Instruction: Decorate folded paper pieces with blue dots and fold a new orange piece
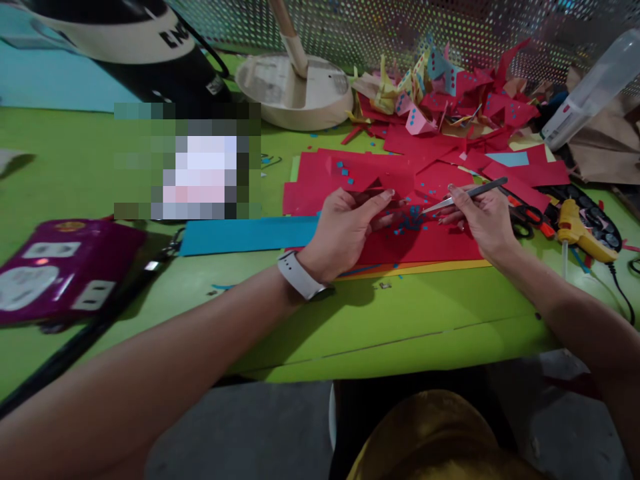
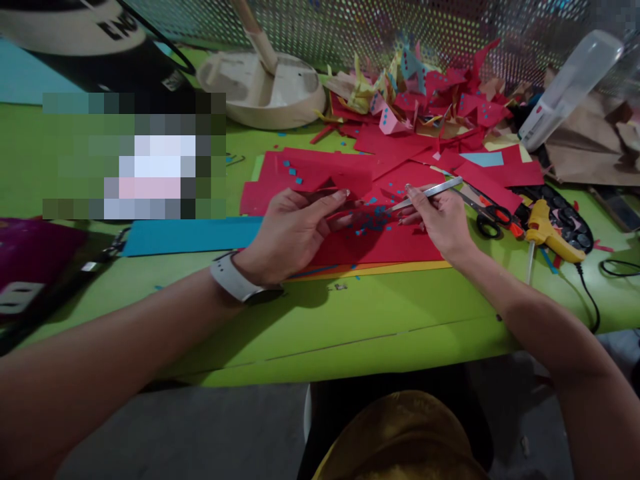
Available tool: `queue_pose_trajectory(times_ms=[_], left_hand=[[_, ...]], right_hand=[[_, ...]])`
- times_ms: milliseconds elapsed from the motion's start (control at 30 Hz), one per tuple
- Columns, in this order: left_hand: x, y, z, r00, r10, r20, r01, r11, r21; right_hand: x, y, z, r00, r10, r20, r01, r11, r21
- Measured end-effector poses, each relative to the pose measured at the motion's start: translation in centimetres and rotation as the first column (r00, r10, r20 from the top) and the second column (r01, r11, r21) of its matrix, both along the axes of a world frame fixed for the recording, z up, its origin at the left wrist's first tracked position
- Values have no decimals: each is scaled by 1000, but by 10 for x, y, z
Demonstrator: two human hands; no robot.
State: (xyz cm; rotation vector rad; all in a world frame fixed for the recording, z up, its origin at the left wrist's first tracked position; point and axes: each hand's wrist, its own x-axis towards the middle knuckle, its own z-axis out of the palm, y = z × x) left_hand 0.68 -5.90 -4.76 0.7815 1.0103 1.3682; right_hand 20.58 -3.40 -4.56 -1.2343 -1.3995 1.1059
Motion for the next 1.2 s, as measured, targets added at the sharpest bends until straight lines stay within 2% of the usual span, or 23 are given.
queue_pose_trajectory(times_ms=[200,533,667,833,1200], left_hand=[[-1,0,-1,999,2,-36,-2,1000,-14],[0,-2,-5,998,-48,30,47,998,41],[3,-8,-7,992,-110,-55,114,991,71],[5,-14,-9,977,-157,-141,175,977,119],[5,-18,-6,959,-213,-185,234,967,97]], right_hand=[[0,0,0,1000,-15,0,15,1000,19],[2,0,6,992,-69,-102,83,987,139],[3,-5,14,986,-105,-131,132,967,217],[1,-11,18,984,-113,-141,145,958,246],[-3,-16,20,987,-81,-138,115,959,260]])
